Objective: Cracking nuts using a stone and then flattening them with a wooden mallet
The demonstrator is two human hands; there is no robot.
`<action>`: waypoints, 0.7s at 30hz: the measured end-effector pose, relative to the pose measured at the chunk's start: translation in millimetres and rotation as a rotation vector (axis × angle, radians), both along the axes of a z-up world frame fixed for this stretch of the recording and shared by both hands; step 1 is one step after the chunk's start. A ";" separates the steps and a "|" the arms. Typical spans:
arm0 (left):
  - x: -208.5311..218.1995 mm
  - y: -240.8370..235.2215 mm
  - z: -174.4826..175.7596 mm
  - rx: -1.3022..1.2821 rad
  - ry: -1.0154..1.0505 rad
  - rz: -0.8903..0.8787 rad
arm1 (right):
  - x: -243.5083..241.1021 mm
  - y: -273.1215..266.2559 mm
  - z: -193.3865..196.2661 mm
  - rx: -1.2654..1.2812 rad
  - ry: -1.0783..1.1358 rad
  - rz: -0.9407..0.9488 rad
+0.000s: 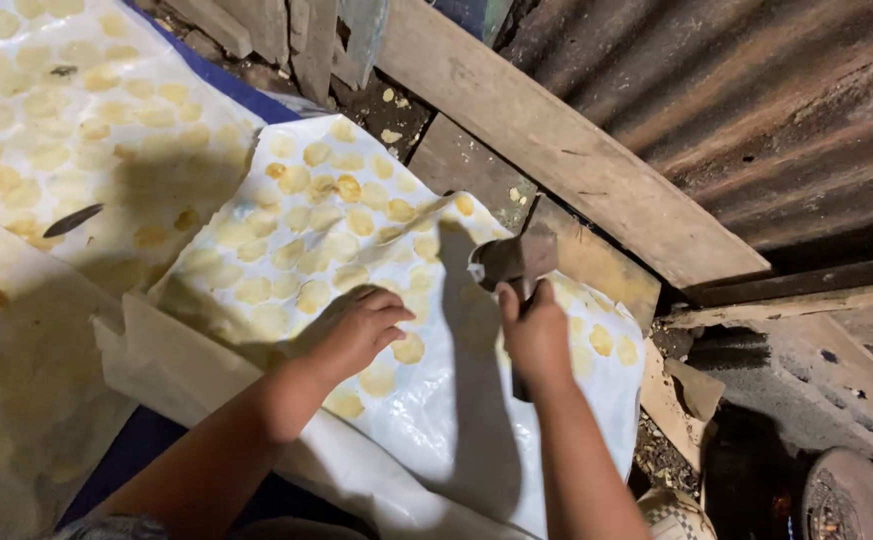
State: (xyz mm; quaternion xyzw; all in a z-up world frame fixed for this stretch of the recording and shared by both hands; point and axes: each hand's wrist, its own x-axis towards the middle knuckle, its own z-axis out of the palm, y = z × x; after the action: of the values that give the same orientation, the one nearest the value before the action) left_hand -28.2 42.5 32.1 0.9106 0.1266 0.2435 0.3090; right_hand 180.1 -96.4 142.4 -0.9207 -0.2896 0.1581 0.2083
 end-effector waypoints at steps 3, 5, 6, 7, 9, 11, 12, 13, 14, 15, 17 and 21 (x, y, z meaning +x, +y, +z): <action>0.4 0.0 2.5 0.098 -0.012 0.032 | 4.6 -3.2 -69.5 -0.062 -0.008 0.034; 23.7 0.0 -35.1 0.165 0.053 0.115 | 10.2 -0.1 -56.0 -0.051 0.034 0.053; 37.4 1.8 -53.7 0.233 0.116 0.194 | 14.2 2.3 -49.0 -0.038 0.074 0.067; 53.8 3.8 -54.3 0.230 0.117 0.197 | 16.0 -1.1 -41.4 -0.042 0.075 0.070; 86.4 7.9 -56.5 0.094 0.163 0.206 | 19.3 -7.5 -26.5 0.037 0.146 -0.011; 106.5 12.5 -37.5 0.025 0.118 0.206 | 3.9 1.0 20.8 0.139 0.157 -0.056; 118.0 14.9 -27.4 -0.037 0.071 0.205 | -2.9 5.0 44.8 0.249 0.165 -0.104; 139.4 19.0 -48.9 -0.038 0.070 0.204 | -2.9 5.2 55.9 0.248 0.164 -0.105; 160.9 23.0 -70.4 -0.039 0.188 0.276 | -2.9 5.4 66.9 0.437 0.035 -0.040; 178.7 22.8 -93.7 -0.043 0.313 0.343 | -5.8 3.2 77.0 0.619 -0.092 0.020; 187.3 17.1 -95.1 -0.230 0.258 0.384 | -13.1 20.2 66.0 0.742 -0.233 0.039; 192.4 26.8 -91.1 -0.940 -0.025 0.588 | -8.2 35.8 -22.4 0.399 -0.055 -0.085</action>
State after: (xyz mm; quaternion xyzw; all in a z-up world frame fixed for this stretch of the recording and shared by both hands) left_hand 164.2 69.4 -58.9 0.5978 0.4670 0.2475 0.6027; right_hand 171.9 -60.6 120.0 -0.8766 -0.2816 0.0636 0.3850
